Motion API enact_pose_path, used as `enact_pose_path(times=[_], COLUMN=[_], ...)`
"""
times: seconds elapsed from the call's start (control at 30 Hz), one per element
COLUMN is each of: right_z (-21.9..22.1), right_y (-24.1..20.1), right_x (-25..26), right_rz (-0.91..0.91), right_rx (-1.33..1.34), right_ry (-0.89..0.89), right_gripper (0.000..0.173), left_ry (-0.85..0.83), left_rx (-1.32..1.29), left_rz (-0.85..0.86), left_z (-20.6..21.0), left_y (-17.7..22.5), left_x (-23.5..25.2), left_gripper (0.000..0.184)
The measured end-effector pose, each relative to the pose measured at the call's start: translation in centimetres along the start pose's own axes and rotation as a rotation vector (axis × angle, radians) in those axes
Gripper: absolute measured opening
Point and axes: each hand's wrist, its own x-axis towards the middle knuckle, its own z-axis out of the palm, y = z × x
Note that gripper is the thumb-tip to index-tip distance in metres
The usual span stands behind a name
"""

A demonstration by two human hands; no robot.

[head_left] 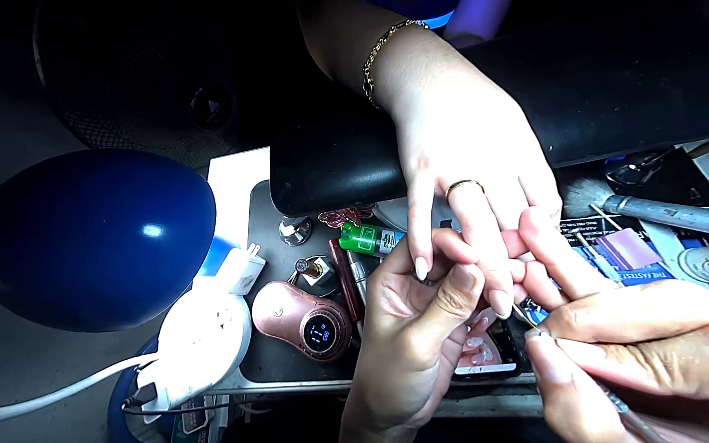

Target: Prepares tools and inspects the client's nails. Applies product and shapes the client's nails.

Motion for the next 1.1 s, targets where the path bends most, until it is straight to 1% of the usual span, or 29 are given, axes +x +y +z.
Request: enact_pose_path(times=[0.27,0.5,0.77,0.93,1.1], right_z=[0.13,0.03,-0.15,-0.22,-0.03], right_y=[-0.1,-0.15,-0.29,-0.1,-0.04], right_x=[-0.01,0.15,0.07,0.08,0.02], right_rz=[-0.011,-0.003,0.012,0.011,0.006], right_rx=[-0.045,-0.036,-0.001,0.0,-0.013], right_ry=[0.022,0.0,-0.01,-0.002,0.022], right_gripper=[0.018,0.016,0.017,0.015,0.016], left_ry=[0.005,0.0,0.0,0.007,0.01], left_rx=[0.014,0.013,-0.007,-0.005,0.001], left_rz=[0.003,0.008,0.0,0.002,0.0], left_z=[0.18,0.29,0.27,0.32,0.3], left_y=[0.06,0.07,0.08,0.08,0.07], left_x=[0.01,0.05,-0.03,-0.04,-0.02], left_gripper=[0.011,0.012,0.011,0.013,0.011])
